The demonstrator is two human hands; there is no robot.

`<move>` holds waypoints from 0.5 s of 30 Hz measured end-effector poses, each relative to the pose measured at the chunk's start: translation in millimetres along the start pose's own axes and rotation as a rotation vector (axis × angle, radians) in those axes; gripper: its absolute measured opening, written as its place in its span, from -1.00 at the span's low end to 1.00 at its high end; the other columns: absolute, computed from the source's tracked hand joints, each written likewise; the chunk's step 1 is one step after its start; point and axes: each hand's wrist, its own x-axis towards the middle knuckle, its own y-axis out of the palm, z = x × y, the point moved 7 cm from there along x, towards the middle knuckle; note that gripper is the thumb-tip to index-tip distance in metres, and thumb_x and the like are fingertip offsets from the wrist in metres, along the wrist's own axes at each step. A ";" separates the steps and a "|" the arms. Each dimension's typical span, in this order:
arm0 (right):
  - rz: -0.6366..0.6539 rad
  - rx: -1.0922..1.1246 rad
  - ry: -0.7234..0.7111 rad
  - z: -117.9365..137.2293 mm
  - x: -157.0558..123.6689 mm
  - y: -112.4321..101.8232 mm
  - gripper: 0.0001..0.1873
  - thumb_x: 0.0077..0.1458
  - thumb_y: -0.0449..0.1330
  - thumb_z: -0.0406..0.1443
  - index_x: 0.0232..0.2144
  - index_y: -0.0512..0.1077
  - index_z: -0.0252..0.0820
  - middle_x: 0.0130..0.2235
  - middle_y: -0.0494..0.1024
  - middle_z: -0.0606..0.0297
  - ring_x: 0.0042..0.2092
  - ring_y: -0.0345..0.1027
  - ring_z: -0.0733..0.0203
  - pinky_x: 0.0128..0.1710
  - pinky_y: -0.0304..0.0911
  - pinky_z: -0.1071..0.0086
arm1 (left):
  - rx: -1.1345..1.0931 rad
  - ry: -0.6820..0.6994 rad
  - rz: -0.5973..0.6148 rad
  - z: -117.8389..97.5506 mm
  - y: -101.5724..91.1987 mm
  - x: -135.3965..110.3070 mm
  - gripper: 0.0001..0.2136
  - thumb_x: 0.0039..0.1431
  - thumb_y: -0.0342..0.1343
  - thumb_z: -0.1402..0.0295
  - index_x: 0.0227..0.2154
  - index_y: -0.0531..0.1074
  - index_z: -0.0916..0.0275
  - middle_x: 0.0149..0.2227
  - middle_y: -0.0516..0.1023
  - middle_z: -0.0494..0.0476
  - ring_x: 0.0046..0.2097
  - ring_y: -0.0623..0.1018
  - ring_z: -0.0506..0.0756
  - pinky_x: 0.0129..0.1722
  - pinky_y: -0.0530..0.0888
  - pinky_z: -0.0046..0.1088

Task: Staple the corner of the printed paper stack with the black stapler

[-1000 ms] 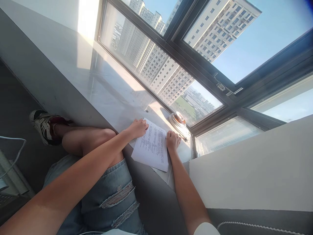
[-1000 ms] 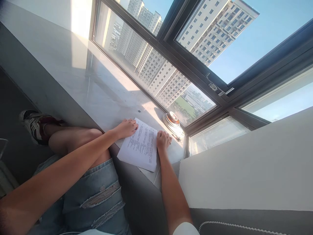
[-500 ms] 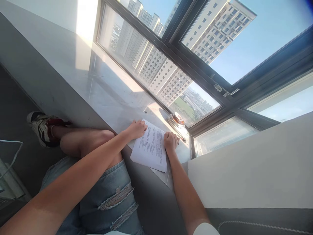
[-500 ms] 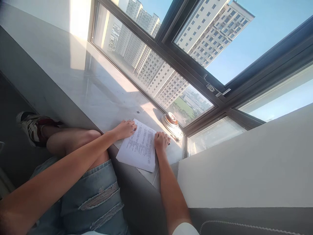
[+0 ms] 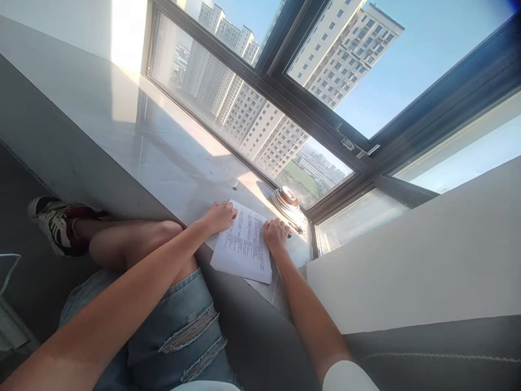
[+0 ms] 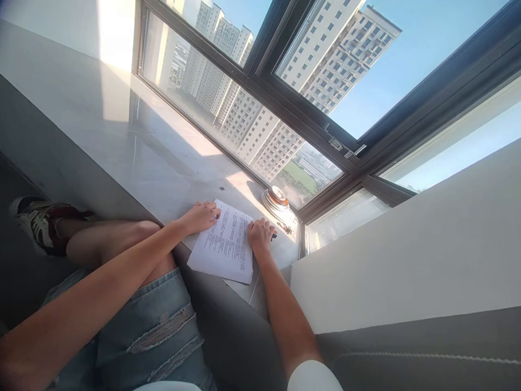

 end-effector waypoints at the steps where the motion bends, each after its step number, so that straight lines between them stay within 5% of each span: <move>1: 0.006 -0.006 -0.006 1.6 -0.7 -0.5 -0.54 0.45 -0.11 -0.16 -0.32 0.49 -0.22 -0.14 0.52 -0.02 -0.08 0.29 -0.08 0.02 0.03 0.05 | -0.012 0.000 0.001 0.2 -0.5 -0.1 -0.80 0.34 0.00 0.41 -0.16 0.54 0.23 -0.03 0.55 0.33 0.08 0.52 0.31 0.09 0.41 -0.04; 9: -0.056 0.063 0.005 5.7 -3.7 -4.8 -0.58 0.43 -0.08 -0.17 -0.37 0.43 -0.19 -0.17 0.51 0.02 -0.08 0.27 -0.06 0.04 0.01 0.06 | -0.003 -0.005 -0.001 2.4 0.0 -0.2 -0.80 0.33 0.02 0.40 -0.16 0.55 0.22 -0.01 0.56 0.33 0.08 0.52 0.29 0.11 0.43 -0.07; 15: -0.190 0.438 0.198 -28.8 -2.5 -7.7 -0.70 0.34 0.06 -0.03 -0.21 0.36 -0.12 -0.18 0.49 0.24 -0.09 0.27 0.07 -0.03 0.06 0.24 | 0.020 -0.017 -0.022 3.6 -0.3 0.1 -0.80 0.38 0.00 0.36 -0.15 0.54 0.20 0.02 0.57 0.32 0.10 0.53 0.27 0.11 0.43 -0.09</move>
